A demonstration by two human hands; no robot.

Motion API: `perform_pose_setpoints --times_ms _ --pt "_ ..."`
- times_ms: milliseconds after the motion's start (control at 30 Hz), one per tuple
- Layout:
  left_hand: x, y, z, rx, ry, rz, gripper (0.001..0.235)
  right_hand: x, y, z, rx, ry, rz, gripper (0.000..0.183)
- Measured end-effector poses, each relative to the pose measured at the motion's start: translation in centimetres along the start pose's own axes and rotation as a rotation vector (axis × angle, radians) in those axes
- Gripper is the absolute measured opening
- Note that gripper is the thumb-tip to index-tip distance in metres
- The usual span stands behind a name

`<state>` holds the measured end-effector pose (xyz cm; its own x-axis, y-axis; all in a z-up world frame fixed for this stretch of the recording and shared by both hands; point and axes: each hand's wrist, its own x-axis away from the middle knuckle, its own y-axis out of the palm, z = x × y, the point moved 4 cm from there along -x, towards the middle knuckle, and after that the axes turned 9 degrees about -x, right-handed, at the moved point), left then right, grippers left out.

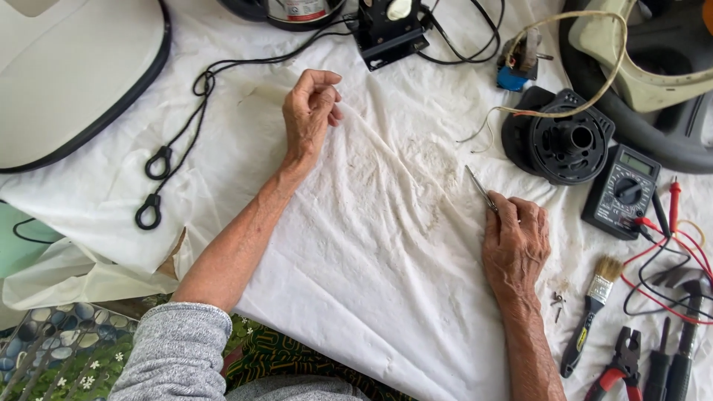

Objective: The person sits on a stool and handles various electronic components and tools on a white cloth. They pick up a black plastic part, retrieve a small motor from a plastic bag, and use a multimeter to test the motor's electrical connections with probes.

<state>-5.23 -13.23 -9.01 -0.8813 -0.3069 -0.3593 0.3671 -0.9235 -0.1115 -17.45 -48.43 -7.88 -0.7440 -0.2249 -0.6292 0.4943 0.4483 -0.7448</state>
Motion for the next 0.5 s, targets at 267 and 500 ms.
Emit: perform_pose_setpoints --times_ms 267,500 --pt "-0.1 0.2 -1.3 0.038 -0.045 0.056 0.016 0.7 1.0 1.5 -0.017 0.021 0.011 0.023" --pt "-0.3 0.2 -2.1 0.003 -0.031 -0.014 0.018 0.4 0.6 1.1 -0.011 0.051 0.024 0.019"
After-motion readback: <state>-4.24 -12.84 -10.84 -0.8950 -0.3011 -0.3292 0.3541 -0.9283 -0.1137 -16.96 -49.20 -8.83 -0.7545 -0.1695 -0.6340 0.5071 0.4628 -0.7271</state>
